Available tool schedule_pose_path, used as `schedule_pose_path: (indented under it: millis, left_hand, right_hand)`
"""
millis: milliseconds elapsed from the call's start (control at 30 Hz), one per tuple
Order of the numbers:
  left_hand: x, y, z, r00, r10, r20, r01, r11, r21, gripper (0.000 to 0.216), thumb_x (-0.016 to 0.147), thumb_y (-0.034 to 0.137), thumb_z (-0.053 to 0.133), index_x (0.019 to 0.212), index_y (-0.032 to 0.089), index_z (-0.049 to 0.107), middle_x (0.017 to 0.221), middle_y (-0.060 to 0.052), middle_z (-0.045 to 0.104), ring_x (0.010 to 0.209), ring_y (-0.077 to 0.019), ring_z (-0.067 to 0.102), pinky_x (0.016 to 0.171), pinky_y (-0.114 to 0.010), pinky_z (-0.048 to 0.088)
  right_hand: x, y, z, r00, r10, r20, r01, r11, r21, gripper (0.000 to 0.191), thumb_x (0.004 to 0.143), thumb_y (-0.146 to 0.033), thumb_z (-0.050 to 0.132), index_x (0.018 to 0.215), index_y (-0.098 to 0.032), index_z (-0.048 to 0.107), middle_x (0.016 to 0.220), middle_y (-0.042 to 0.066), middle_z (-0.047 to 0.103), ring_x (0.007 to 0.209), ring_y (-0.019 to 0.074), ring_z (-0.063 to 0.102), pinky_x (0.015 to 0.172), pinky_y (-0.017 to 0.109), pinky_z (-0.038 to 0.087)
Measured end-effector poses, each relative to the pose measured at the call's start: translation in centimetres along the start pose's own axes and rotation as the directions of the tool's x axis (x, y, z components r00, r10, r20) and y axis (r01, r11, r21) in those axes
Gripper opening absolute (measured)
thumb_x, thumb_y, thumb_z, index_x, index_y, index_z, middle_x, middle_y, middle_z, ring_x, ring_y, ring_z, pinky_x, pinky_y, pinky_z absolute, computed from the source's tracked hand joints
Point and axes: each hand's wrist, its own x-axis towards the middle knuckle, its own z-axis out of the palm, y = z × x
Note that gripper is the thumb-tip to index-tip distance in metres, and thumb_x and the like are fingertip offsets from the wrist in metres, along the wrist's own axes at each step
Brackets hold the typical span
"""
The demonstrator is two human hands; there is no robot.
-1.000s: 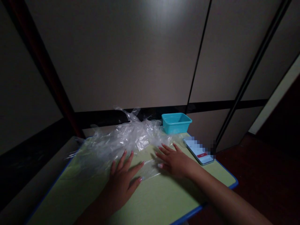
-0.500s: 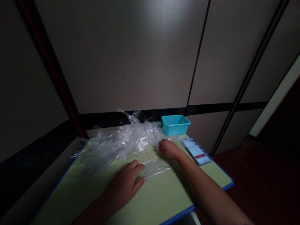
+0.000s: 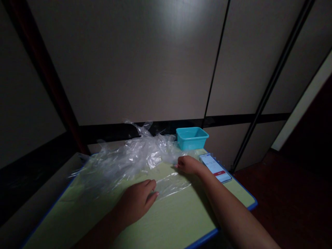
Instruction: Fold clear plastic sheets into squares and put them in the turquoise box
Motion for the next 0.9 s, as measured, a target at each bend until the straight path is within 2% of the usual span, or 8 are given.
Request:
schedule_pose_path:
  millis: [100,300,433,667,800,900]
  left_hand:
    - [-0.36,0.12,-0.02,0.999,0.030,0.011,-0.029,0.999,-0.025,0.015,0.085,0.030,0.042,0.092,0.023,0.054,0.086,-0.002,0.060,0.079,-0.0175,0.057,0.069,-0.026,0.040]
    - [-0.59,0.44,0.15,0.995,0.097,0.035,-0.094,0.994,-0.057,0.032,0.087,0.032,0.040,0.115,0.025,0.053,0.100,-0.003,0.063,0.089,-0.0193,0.059,0.078,-0.029,0.044]
    - [-0.59,0.32,0.28,0.996,0.081,0.026,-0.080,0.995,-0.062,0.034,0.087,0.033,0.041,0.117,0.025,0.053,0.106,-0.003,0.063,0.093,-0.0196,0.059,0.082,-0.031,0.044]
    - [-0.58,-0.10,0.63,0.995,0.103,-0.017,-0.104,0.991,-0.082,0.035,0.085,0.033,0.044,0.118,0.025,0.053,0.105,-0.003,0.063,0.092,-0.0199,0.060,0.081,-0.031,0.046]
    - [-0.43,-0.07,0.53,0.989,0.129,-0.074,-0.134,0.989,-0.064,0.031,0.085,0.030,0.045,0.114,0.024,0.055,0.097,-0.004,0.062,0.090,-0.0201,0.057,0.080,-0.032,0.046]
    - [-0.21,-0.17,0.44,0.978,0.170,-0.118,-0.179,0.981,-0.074,0.029,0.084,0.028,0.047,0.111,0.022,0.057,0.098,-0.006,0.059,0.094,-0.0204,0.054,0.083,-0.033,0.045]
  right_hand:
    - [-0.12,-0.18,-0.13,1.000,-0.003,0.030,0.003,1.000,-0.011,0.031,0.082,-0.044,0.049,0.089,-0.017,0.063,0.086,0.007,0.066,0.071,0.0149,0.055,0.058,0.023,0.032]
    - [-0.20,-0.16,-0.66,0.993,0.113,0.038,-0.111,0.992,-0.052,0.039,0.082,-0.046,0.046,0.092,-0.015,0.066,0.091,0.013,0.067,0.077,0.0209,0.059,0.060,0.026,0.036]
    - [-0.19,-0.26,-0.58,0.990,0.129,0.048,-0.127,0.991,-0.043,0.041,0.082,-0.046,0.045,0.092,-0.013,0.066,0.093,0.015,0.066,0.078,0.0226,0.060,0.059,0.026,0.037]
    - [-0.22,-0.81,-0.61,0.997,0.020,0.079,-0.026,0.998,0.065,0.039,0.081,-0.047,0.049,0.088,-0.013,0.065,0.085,0.010,0.067,0.072,0.0168,0.059,0.055,0.022,0.035]
    - [-0.28,-0.74,-0.71,0.997,0.008,0.076,-0.024,0.977,0.211,0.039,0.077,-0.047,0.055,0.096,-0.013,0.060,0.086,0.008,0.066,0.072,0.0146,0.058,0.054,0.020,0.036]
    - [-0.28,-0.50,-0.84,0.997,-0.019,0.080,-0.008,0.945,0.326,0.037,0.074,-0.044,0.060,0.094,-0.013,0.062,0.081,0.007,0.065,0.069,0.0141,0.057,0.054,0.020,0.036]
